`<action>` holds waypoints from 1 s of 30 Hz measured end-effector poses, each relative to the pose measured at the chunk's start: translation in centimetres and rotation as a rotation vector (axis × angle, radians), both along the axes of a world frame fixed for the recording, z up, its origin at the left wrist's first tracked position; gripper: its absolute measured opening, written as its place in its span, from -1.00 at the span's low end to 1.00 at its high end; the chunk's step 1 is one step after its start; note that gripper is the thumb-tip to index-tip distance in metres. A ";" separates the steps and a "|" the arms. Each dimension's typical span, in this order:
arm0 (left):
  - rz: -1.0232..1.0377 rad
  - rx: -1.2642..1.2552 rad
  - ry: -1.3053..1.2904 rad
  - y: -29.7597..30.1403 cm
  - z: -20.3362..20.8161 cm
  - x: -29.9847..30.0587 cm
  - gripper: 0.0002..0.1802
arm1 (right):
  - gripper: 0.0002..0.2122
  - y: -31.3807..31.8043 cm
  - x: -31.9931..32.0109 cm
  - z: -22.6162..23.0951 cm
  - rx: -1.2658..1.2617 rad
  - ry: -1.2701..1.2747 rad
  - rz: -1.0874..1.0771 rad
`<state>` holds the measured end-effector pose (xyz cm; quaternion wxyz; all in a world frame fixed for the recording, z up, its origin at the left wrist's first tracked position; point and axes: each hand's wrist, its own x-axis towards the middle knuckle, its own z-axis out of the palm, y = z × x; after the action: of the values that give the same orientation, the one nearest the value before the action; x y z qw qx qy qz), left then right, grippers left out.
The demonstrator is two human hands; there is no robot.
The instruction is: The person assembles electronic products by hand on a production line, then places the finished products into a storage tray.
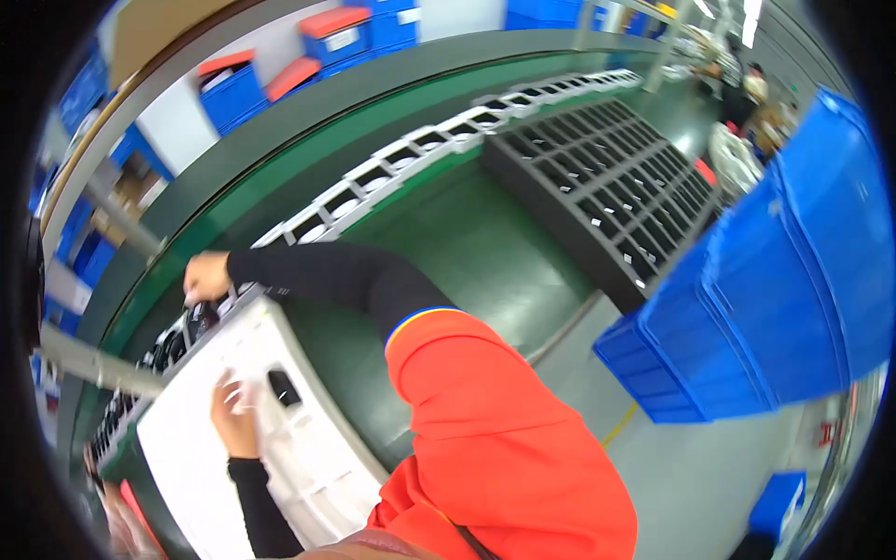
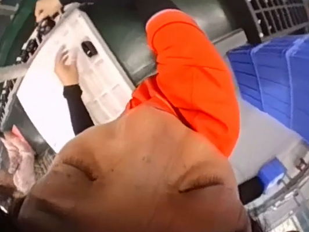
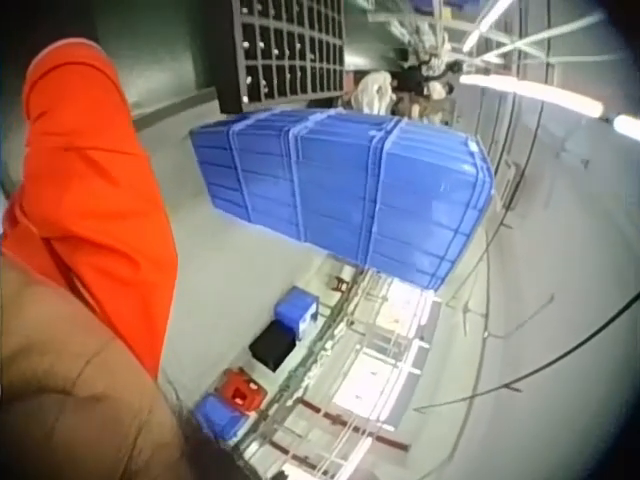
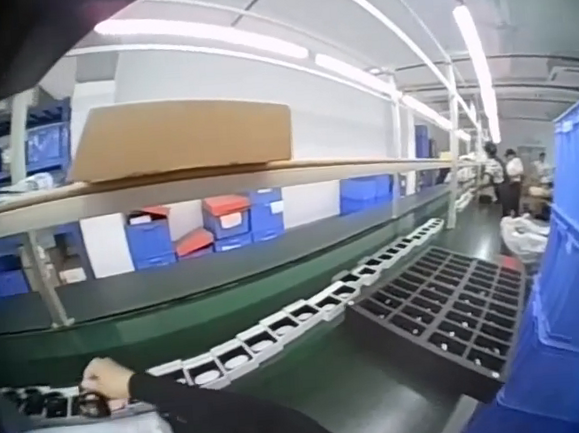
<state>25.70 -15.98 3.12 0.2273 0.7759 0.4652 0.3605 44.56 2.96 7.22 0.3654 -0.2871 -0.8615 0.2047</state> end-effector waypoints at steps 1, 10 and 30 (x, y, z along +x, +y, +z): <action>-0.085 0.098 0.168 -1.2 -0.9 -0.2 -0.56 | -0.70 0.9 -0.8 0.2 -0.040 -0.034 -0.064; -0.214 -0.048 -0.069 -1.3 -0.2 2.6 -0.44 | -0.81 7.5 -7.7 -4.3 -0.130 -0.034 -0.439; -0.074 -0.491 -1.134 1.4 1.0 -0.2 -0.25 | -0.88 -6.9 -3.5 3.3 -0.163 -0.337 0.406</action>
<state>25.54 -14.63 4.13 0.6234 0.4041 0.3140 0.5912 41.08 -3.93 10.55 0.1443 -0.1670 -0.9307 0.2917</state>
